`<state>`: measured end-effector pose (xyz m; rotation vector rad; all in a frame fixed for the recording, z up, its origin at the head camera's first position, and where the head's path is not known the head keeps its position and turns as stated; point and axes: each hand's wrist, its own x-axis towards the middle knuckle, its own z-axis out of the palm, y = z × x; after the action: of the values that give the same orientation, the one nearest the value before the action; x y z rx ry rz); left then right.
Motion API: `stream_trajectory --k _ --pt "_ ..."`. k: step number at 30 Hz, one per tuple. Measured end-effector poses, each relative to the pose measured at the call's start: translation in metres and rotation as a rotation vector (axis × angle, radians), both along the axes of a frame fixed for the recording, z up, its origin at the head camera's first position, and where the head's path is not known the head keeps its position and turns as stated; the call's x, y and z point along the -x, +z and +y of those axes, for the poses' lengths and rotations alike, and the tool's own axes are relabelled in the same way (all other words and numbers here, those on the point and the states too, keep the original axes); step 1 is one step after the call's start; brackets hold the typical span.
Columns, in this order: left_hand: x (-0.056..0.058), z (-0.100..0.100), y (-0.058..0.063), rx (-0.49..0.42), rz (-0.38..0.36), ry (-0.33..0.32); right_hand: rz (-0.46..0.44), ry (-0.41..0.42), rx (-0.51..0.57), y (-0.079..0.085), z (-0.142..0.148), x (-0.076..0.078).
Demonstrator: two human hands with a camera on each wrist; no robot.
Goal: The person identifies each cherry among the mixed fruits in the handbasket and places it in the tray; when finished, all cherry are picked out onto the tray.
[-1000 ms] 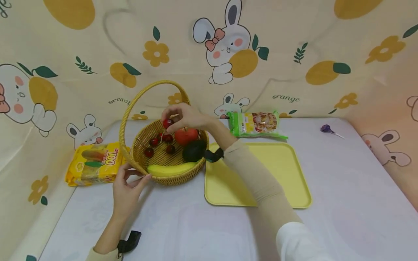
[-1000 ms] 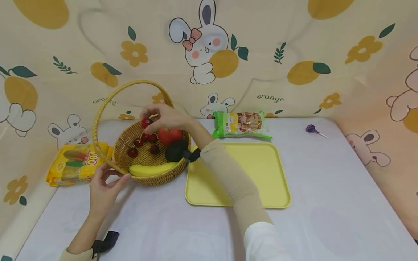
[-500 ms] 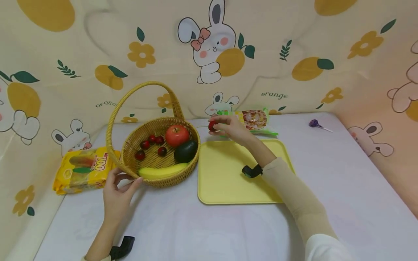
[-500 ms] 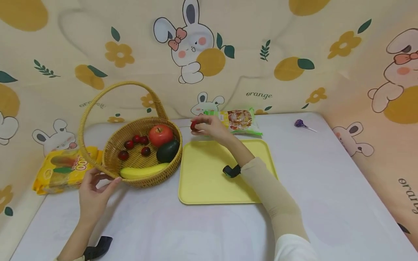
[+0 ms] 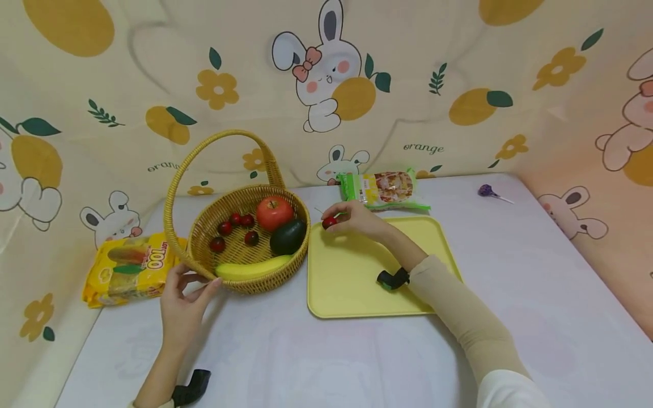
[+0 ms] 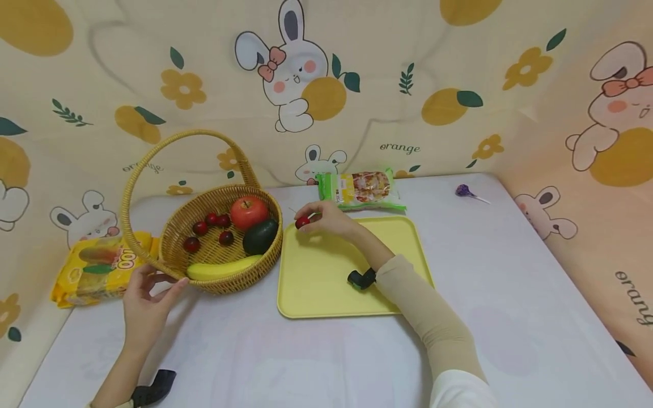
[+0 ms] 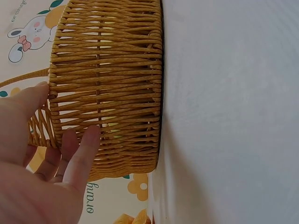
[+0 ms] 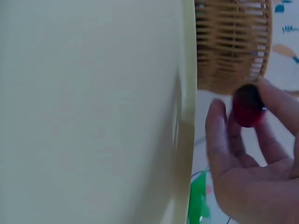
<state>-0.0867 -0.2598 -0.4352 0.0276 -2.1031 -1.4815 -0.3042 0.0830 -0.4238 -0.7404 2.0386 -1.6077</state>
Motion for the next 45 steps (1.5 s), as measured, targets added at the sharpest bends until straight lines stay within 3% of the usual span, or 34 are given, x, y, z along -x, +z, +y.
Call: stream_trajectory --k 7,16,22,29,37,45 --pt "-0.001 0.000 -0.001 -0.004 0.009 0.000 0.111 0.037 -0.086 -0.007 -0.008 -0.004" --pt "0.000 0.000 0.001 -0.006 0.026 -0.010 0.133 0.003 -0.139 -0.014 -0.014 -0.006" --pt "0.000 0.000 0.000 -0.013 0.027 -0.011 0.148 -0.020 -0.165 -0.008 -0.017 -0.014" --pt "0.000 -0.001 -0.002 -0.011 0.063 -0.025 0.191 -0.037 -0.198 -0.017 -0.021 -0.010" --pt "0.000 0.000 -0.002 -0.016 0.055 -0.017 0.255 -0.021 -0.220 -0.013 -0.023 -0.014" --pt "0.000 0.000 -0.002 -0.025 0.046 -0.014 0.252 0.001 -0.172 -0.015 -0.023 -0.013"
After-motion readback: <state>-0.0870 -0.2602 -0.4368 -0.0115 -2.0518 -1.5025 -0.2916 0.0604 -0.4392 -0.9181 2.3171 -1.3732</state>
